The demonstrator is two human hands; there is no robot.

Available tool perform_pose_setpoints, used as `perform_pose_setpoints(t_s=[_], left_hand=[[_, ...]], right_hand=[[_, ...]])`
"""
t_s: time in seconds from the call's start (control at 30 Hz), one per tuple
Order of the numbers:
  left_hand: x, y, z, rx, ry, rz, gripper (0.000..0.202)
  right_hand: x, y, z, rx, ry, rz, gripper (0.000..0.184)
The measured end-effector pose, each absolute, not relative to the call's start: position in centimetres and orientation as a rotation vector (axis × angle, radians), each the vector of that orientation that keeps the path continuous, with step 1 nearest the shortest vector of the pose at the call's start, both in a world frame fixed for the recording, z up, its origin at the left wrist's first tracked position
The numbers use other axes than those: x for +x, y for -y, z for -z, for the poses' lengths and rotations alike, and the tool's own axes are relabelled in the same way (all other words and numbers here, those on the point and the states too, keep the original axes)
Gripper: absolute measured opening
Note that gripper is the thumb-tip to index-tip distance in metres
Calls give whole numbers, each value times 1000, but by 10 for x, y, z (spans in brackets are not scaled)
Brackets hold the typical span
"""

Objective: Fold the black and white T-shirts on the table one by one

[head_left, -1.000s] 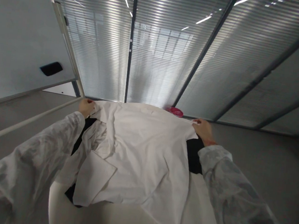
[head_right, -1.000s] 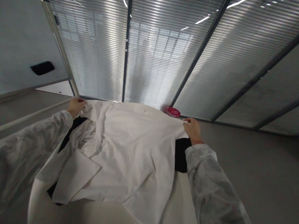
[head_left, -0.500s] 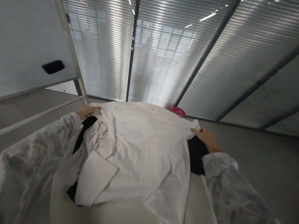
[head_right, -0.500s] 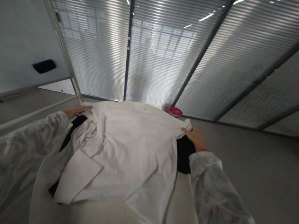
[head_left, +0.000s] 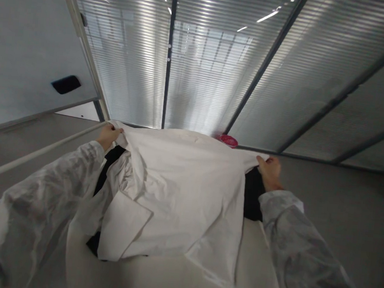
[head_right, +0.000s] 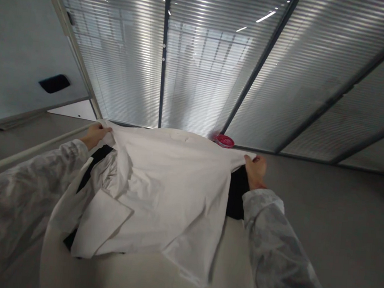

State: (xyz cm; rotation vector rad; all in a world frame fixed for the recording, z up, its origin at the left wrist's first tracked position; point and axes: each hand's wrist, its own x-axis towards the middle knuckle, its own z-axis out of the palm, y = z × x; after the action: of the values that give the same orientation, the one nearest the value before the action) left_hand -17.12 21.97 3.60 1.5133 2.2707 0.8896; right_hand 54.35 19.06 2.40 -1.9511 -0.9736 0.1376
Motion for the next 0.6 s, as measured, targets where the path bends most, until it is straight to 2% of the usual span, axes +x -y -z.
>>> perform_pose_setpoints(t_s=[0.07,0.13,0.23,0.3,0.37,0.43,0.5,0.6], left_hand=[[-168,-219,-38,1457,-2321,-898,31],[-164,-214,-39,1469,-2348,-907,38],[-153,-191,-41,1703,-2230,-957,50],[-142,-161,-45,2069,-1865,-940,39],[-128,-121,-50,2423,-1286,-766,33],[-114,-76,-57,2566,-947,-612,32],[-103,-34,-60,2605,-766,-471,41],[-96,9,-56,2627,-738,-354,61]], right_hand=[[537,-190,-23,-1957,953,-165,52],[529,-184,-19,-2012,1035,-155,63],[513,-156,-12,-1985,1347,95,71],[498,-124,-9,-1779,1625,282,64],[480,-84,-9,-1511,1921,300,43],[462,-41,-8,-1379,2142,254,26],[446,1,-6,-1425,2205,255,26],[431,50,3,-1569,2165,266,38]])
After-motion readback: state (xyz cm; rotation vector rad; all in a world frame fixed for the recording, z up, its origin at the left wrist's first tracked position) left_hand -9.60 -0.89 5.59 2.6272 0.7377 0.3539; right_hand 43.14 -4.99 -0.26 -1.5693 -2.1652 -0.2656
